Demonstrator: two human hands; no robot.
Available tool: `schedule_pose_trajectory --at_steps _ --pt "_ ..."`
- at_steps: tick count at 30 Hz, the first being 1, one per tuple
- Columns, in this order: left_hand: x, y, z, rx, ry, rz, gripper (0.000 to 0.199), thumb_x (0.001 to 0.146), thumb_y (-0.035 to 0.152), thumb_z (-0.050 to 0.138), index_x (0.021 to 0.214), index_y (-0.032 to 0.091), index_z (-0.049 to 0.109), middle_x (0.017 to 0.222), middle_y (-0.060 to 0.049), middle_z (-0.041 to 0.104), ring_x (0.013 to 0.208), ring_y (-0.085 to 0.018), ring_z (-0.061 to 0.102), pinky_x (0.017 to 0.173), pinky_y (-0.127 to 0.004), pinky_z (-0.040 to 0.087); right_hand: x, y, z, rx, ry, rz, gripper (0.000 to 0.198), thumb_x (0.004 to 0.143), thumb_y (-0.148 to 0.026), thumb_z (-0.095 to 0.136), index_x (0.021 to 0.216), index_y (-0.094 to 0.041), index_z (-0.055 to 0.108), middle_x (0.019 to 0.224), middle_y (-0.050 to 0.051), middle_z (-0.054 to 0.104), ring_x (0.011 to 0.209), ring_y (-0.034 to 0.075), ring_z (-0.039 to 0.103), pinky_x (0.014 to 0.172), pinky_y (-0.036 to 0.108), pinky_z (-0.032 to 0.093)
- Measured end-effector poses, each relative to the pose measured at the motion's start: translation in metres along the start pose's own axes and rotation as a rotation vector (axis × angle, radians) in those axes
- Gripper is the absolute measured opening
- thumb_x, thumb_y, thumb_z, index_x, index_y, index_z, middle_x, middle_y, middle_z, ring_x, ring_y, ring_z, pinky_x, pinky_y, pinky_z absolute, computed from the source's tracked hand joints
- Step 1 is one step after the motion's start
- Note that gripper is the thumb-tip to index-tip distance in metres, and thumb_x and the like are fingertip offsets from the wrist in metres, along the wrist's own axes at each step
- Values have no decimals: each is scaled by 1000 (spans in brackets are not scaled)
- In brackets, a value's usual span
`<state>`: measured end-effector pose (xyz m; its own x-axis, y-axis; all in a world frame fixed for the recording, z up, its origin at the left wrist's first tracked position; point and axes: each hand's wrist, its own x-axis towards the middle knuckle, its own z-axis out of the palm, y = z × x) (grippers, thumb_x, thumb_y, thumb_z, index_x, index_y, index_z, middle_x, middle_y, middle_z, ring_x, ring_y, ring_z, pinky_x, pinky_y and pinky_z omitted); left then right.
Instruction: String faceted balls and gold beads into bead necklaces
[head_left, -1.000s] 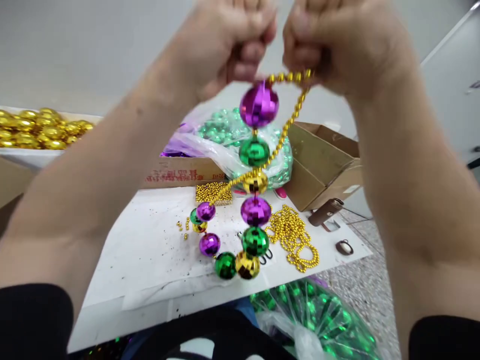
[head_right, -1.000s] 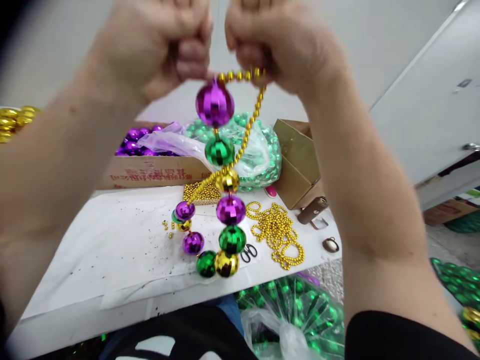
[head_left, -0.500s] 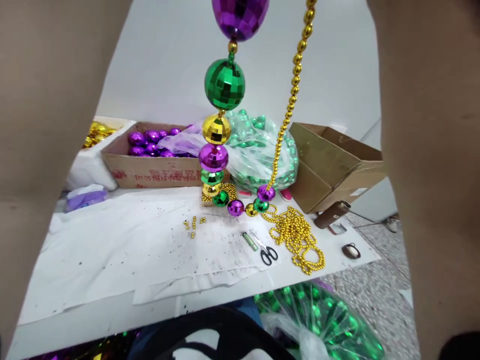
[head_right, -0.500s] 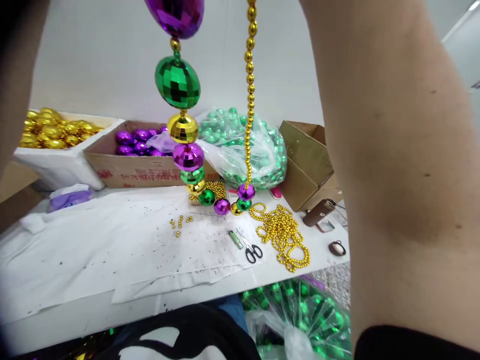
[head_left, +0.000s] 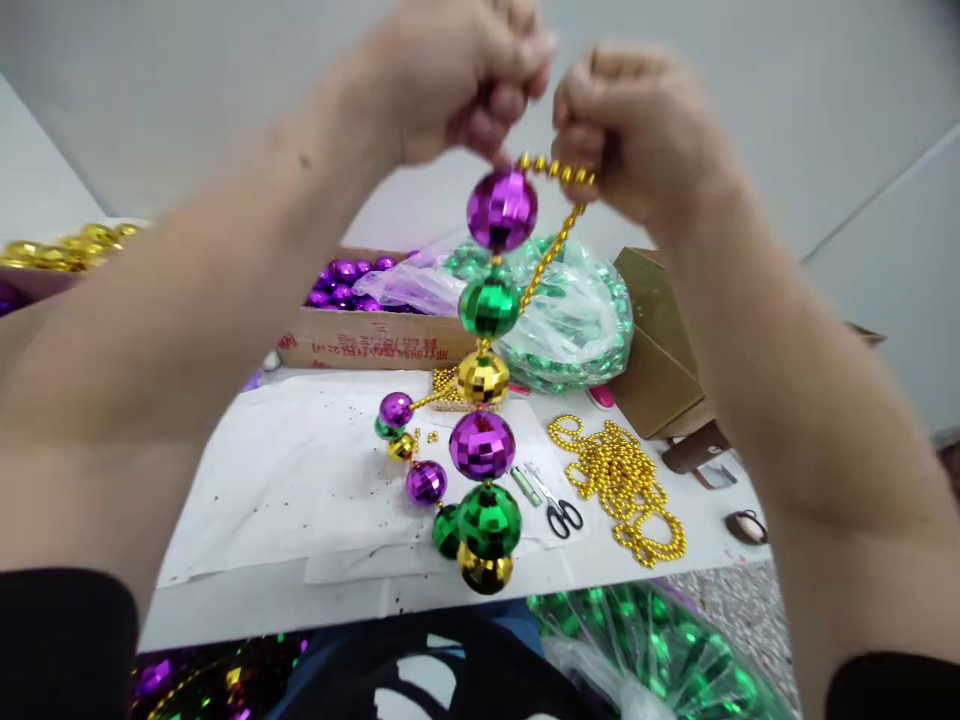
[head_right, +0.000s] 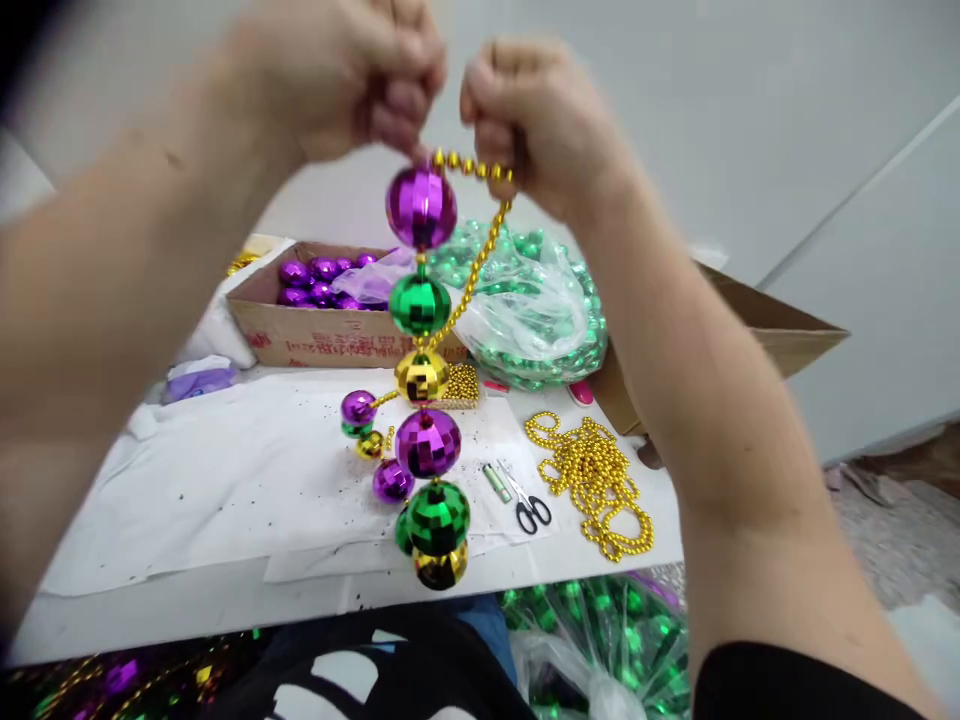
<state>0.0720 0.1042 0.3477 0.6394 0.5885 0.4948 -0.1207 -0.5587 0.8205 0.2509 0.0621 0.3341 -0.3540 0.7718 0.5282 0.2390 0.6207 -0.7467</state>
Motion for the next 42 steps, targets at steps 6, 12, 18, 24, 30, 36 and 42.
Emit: schedule_pose_trajectory --at_steps 6,12,18,24,30,36,42 --pt "-62 -78 38 -6 -11 -183 26 92 9 57 66 12 56 50 5 45 44 -3 38 45 -16 31 -49 95 33 310 -82 191 29 89 -32 70 69 -17 56 50 -9 40 46 5 34 45 17 34" --pt "-103 -139 60 -223 -116 -411 27 92 15 57 65 14 56 52 3 42 47 -6 34 47 -19 27 -100 133 62 377 -117 330 31 86 -44 71 73 -18 60 53 -6 45 48 7 42 45 21 36" --pt "-132 -171 78 -508 -46 -627 27 87 23 66 64 13 55 52 4 41 43 -4 31 46 -17 26 -150 121 98 514 197 337 26 88 -42 69 76 -22 59 54 -7 40 53 11 49 58 28 49" --pt "-149 -180 78 -693 4 -834 25 86 17 68 65 11 56 51 6 36 40 -1 28 44 -15 27 -222 118 160 636 205 300 26 91 -44 64 77 -23 66 61 -1 51 65 17 54 74 38 49" --pt "-157 -182 90 -673 -45 -1000 28 94 11 53 66 12 55 49 6 39 38 -2 30 46 -17 37 -246 178 219 1273 444 722 20 87 -29 64 72 -23 53 54 -7 26 50 13 33 54 26 44" --pt "-184 -190 117 -604 20 -1021 28 94 10 51 67 12 55 49 5 45 38 -3 35 43 -14 32 -238 210 231 1412 553 923 19 79 -15 65 70 -21 50 57 -7 38 49 9 36 51 19 43" --pt "-211 -196 126 -518 229 -1050 25 90 13 56 66 14 53 47 8 42 38 -3 29 50 -16 41 -235 206 223 1221 663 708 17 78 -28 74 80 -24 58 56 -8 31 52 10 37 54 22 44"
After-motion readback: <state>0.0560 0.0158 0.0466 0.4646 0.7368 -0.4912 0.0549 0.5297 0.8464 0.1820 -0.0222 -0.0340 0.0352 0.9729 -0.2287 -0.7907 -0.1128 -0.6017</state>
